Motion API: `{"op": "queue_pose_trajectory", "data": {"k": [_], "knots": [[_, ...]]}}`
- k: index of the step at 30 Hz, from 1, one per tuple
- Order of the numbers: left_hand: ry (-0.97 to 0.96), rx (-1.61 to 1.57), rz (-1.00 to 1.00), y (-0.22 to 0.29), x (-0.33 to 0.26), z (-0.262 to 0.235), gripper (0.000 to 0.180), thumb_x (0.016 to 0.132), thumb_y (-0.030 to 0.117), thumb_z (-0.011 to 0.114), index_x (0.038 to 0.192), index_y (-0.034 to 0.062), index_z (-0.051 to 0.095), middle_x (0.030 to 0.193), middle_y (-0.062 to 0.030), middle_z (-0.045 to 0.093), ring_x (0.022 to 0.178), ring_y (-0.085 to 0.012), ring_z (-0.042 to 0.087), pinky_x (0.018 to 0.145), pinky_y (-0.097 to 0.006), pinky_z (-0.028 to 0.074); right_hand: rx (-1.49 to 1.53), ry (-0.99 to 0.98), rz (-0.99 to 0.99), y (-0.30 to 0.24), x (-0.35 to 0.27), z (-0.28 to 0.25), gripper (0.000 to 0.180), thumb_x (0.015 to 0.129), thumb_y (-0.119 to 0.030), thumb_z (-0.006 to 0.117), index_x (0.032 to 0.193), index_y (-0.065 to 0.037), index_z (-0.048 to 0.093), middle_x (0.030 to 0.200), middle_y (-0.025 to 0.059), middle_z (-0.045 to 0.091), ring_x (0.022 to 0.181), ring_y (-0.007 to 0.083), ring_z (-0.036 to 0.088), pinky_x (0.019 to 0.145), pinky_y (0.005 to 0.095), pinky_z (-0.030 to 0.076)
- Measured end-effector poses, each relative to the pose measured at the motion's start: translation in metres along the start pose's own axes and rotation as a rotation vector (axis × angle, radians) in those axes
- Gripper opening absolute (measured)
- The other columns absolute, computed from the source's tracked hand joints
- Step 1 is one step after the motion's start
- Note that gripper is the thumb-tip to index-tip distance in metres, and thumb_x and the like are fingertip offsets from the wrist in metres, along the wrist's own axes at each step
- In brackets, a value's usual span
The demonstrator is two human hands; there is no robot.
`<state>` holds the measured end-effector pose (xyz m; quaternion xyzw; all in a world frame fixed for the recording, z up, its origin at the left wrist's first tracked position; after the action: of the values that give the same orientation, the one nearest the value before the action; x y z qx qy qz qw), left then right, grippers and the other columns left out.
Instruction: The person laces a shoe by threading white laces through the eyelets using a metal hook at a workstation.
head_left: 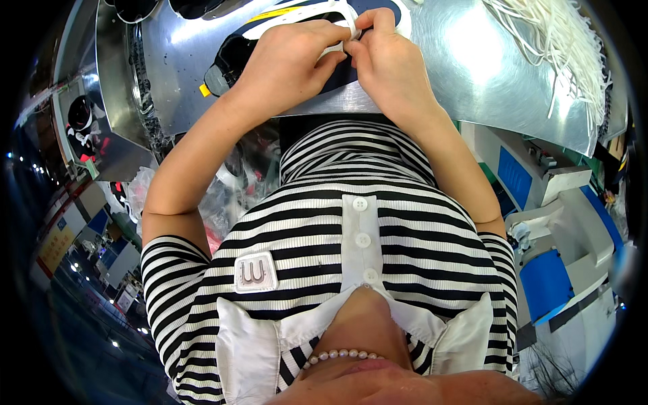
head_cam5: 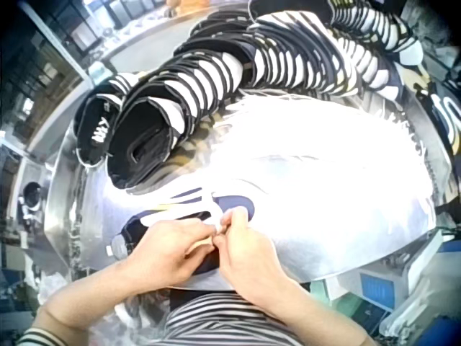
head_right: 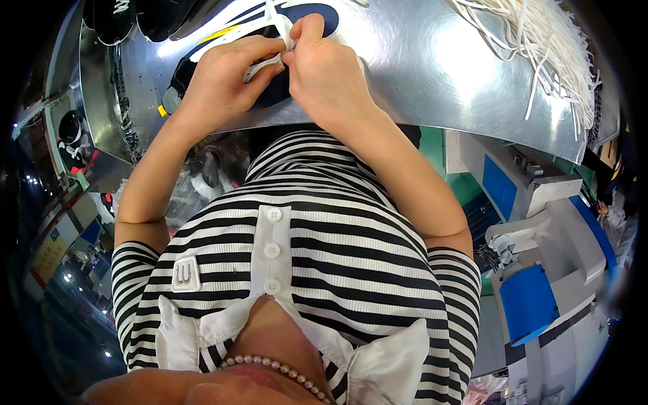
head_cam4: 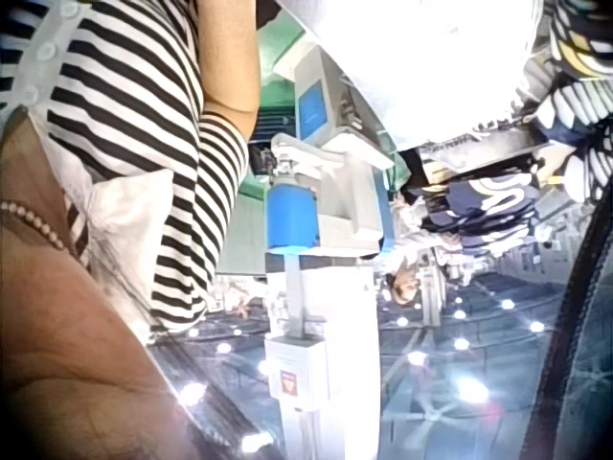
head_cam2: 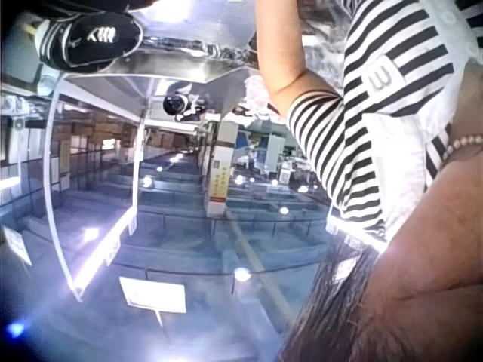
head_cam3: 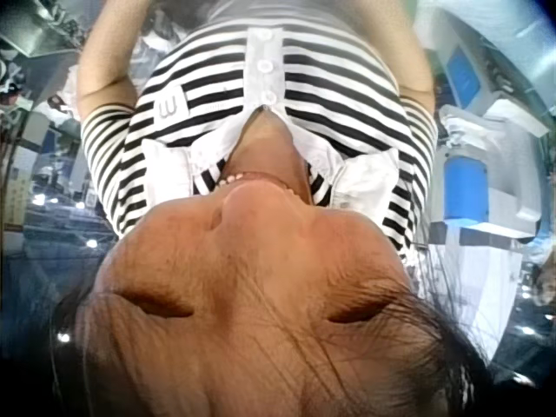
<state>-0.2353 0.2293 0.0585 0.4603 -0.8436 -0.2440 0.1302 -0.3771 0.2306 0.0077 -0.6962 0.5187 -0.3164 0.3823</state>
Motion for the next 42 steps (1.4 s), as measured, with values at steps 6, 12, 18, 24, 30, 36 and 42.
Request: {"op": "queue_pose_trajectory", "data": {"k": [6, 12, 18, 24, 30, 36, 42], "knots": [[0.061, 0.174, 0.003, 0.005, -0.025, -0.017, 0.031, 0.084, 0.004, 0.069, 0.114, 0.0056, 0.067, 0.089, -0.0078, 0.070, 0.074, -0.0269, 0.066, 0.065, -0.032, 0.052, 0.002, -0.159, 0.011, -0.006, -0.046, -0.036, 0.031, 0.087, -0.021, 0.071, 0.110, -0.005, 0.058, 0.088, 0.0135, 0.068, 0.072, 0.0276, 0.068, 0.066, 0.0374, 0.052], [0.306, 0.155, 0.562, 0.041, -0.052, -0.034, 0.028, 0.072, 0.009, 0.073, 0.100, 0.0068, 0.069, 0.091, -0.0027, 0.070, 0.085, -0.0169, 0.069, 0.071, -0.030, 0.057, 1.039, -0.012, 0.444, 0.035, -0.028, -0.063, 0.022, 0.104, -0.031, 0.049, 0.100, -0.009, 0.053, 0.100, 0.0081, 0.067, 0.086, 0.0072, 0.058, 0.063, 0.0200, 0.036], [0.179, 0.024, 0.198, -0.002, -0.023, -0.026, 0.023, 0.086, 0.013, 0.064, 0.107, 0.0056, 0.068, 0.092, -0.0081, 0.068, 0.080, -0.0257, 0.066, 0.071, -0.035, 0.052, 0.736, -0.040, 0.175, 0.026, 0.019, -0.059, 0.030, 0.090, -0.023, 0.071, 0.107, -0.007, 0.052, 0.096, 0.0007, 0.054, 0.089, 0.0095, 0.051, 0.082, 0.0233, 0.042], [-0.411, -0.695, -0.735, -0.047, -0.022, -0.008, 0.068, 0.094, 0.057, 0.058, 0.132, 0.0012, 0.061, 0.138, -0.0131, 0.057, 0.130, -0.0229, 0.049, 0.113, -0.035, 0.030, 0.490, 0.108, 0.068, 0.012, 0.021, -0.040, 0.041, 0.080, -0.009, 0.080, 0.106, -0.006, 0.050, 0.096, 0.0011, 0.049, 0.086, 0.0089, 0.047, 0.076, 0.0219, 0.040], [-0.245, -0.918, -0.721, -0.041, -0.006, -0.005, 0.014, 0.084, 0.020, 0.072, 0.088, 0.0072, 0.074, 0.086, -0.0023, 0.069, 0.083, -0.0119, 0.060, 0.080, -0.025, 0.044, 0.595, 0.103, 0.273, 0.004, 0.022, -0.030, 0.033, 0.084, -0.008, 0.077, 0.104, -0.007, 0.051, 0.092, 0.0011, 0.053, 0.081, 0.0082, 0.051, 0.073, 0.0207, 0.042], [0.226, -0.132, -0.271, -0.057, 0.001, -0.004, 0.018, 0.077, 0.011, 0.070, 0.094, 0.0069, 0.075, 0.086, -0.0111, 0.072, 0.078, -0.0252, 0.068, 0.074, -0.035, 0.053, 0.713, 0.076, 0.486, 0.040, 0.020, -0.031, 0.019, 0.093, -0.016, 0.070, 0.098, -0.009, 0.053, 0.086, 0.0031, 0.063, 0.074, 0.0089, 0.060, 0.066, 0.0220, 0.049], [0.006, -0.305, -0.322, -0.060, 0.014, -0.008, 0.012, 0.079, 0.010, 0.071, 0.088, 0.0045, 0.076, 0.085, -0.0108, 0.073, 0.079, -0.0243, 0.068, 0.076, -0.034, 0.052, 0.699, 0.059, 0.436, 0.032, 0.019, -0.033, 0.020, 0.092, -0.016, 0.071, 0.098, -0.008, 0.053, 0.083, 0.0005, 0.060, 0.071, 0.0068, 0.056, 0.064, 0.0197, 0.046]]}}
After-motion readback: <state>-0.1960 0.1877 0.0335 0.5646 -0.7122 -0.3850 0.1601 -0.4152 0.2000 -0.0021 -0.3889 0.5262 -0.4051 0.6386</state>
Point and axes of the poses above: each hand's wrist, its own x-axis towards the middle knuckle, its own z-axis out of the palm, y = z × x, the point moved 4 cm from there along x, towards the middle knuckle
